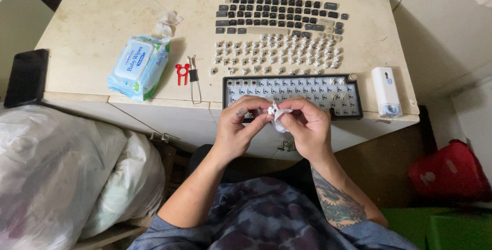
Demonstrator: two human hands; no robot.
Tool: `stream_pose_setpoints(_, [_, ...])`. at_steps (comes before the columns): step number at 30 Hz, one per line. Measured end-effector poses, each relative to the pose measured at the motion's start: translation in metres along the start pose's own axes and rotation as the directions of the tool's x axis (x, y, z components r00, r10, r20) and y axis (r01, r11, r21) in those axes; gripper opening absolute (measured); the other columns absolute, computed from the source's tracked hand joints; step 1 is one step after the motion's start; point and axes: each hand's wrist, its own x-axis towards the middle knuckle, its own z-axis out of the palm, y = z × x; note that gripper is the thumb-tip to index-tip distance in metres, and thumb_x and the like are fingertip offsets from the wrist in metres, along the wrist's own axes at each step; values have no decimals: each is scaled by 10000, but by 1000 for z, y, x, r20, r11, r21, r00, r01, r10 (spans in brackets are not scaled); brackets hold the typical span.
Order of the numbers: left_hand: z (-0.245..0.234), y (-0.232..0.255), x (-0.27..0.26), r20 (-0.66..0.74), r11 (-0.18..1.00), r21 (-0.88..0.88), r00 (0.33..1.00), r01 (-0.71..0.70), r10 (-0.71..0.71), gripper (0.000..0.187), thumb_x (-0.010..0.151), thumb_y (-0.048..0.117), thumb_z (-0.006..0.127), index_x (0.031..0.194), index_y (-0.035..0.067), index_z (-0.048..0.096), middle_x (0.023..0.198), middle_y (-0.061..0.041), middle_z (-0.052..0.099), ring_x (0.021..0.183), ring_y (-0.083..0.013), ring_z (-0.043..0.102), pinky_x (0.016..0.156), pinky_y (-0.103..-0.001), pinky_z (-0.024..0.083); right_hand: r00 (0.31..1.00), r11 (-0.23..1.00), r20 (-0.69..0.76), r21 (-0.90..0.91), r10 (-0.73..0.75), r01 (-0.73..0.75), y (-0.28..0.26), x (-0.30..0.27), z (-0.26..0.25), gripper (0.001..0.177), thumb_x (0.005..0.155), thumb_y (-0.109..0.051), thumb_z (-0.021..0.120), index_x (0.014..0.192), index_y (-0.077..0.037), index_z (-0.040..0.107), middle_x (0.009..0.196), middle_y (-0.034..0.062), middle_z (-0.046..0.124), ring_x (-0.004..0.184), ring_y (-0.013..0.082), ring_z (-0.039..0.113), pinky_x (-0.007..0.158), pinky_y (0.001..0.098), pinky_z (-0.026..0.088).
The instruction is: The person wipes individual mechanical keyboard switches with a cloth and inserts them into a keyboard plate one by one.
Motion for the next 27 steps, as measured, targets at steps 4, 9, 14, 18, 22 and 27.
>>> stream_pose_setpoints(4, [1, 6, 2, 8, 999, 34, 1000, 26, -27, 215, 951, 51, 771, 1160, 48, 721, 1082, -61, 729, 945, -133, 677, 810, -265, 538, 995, 991, 1, -93, -95, 95, -8, 1, 3, 127, 995, 3, 676, 1117, 37, 670, 1069, 60, 698, 939, 90, 682, 812, 232, 571])
stream_pose_setpoints(9, [0, 16, 3, 39, 969, 243, 999, -46, 38, 256, 908, 40, 776, 1154, 47, 705, 1113, -92, 718, 985, -192, 702, 808, -284, 572, 989, 970, 1, -197, -146, 143, -11, 2, 3, 96, 992, 7, 673, 1083, 36, 658, 1047, 61, 693, 906, 89, 678, 778, 223, 561])
stream_pose_setpoints(14, [0, 15, 6, 53, 925, 313, 976, -217, 211, 289, 885, -2, 792, 1152, 35, 687, 1117, -96, 730, 1024, -264, 702, 898, -348, 554, 998, 982, -63, -188, -14, 2, -6, 1, 1, 68, 1012, 13, 675, 1070, 48, 682, 961, 60, 707, 781, 73, 617, 676, 208, 477])
stream_pose_setpoints(18, [1, 14, 6, 19, 921, 332, 978, -202, 208, 280, 887, -10, 786, 1144, 34, 684, 1126, -96, 724, 1043, -266, 707, 913, -345, 568, 1000, 994, -1, -109, -7, 7, -6, 3, 0, 181, 951, -12, 699, 1118, 50, 665, 1014, 54, 715, 878, 68, 683, 765, 209, 556])
stream_pose_setpoints(22, [2, 14, 6, 35, 908, 349, 971, -232, 235, 276, 880, -1, 797, 1135, 45, 701, 1118, -83, 731, 1036, -257, 716, 904, -345, 559, 997, 997, -3, -29, 71, -71, 2, 6, -5, 148, 978, -22, 701, 1107, 45, 676, 989, 66, 734, 853, 75, 681, 773, 214, 561])
stream_pose_setpoints(27, [4, 16, 4, -1, 972, 234, 1000, -30, 31, 292, 871, 0, 772, 1153, 52, 715, 1151, -94, 727, 981, -205, 706, 801, -293, 569, 1000, 1000, -27, 19, 6, -5, 9, 4, -5, 138, 990, -4, 700, 1111, 43, 652, 1040, 71, 721, 919, 86, 681, 827, 227, 565])
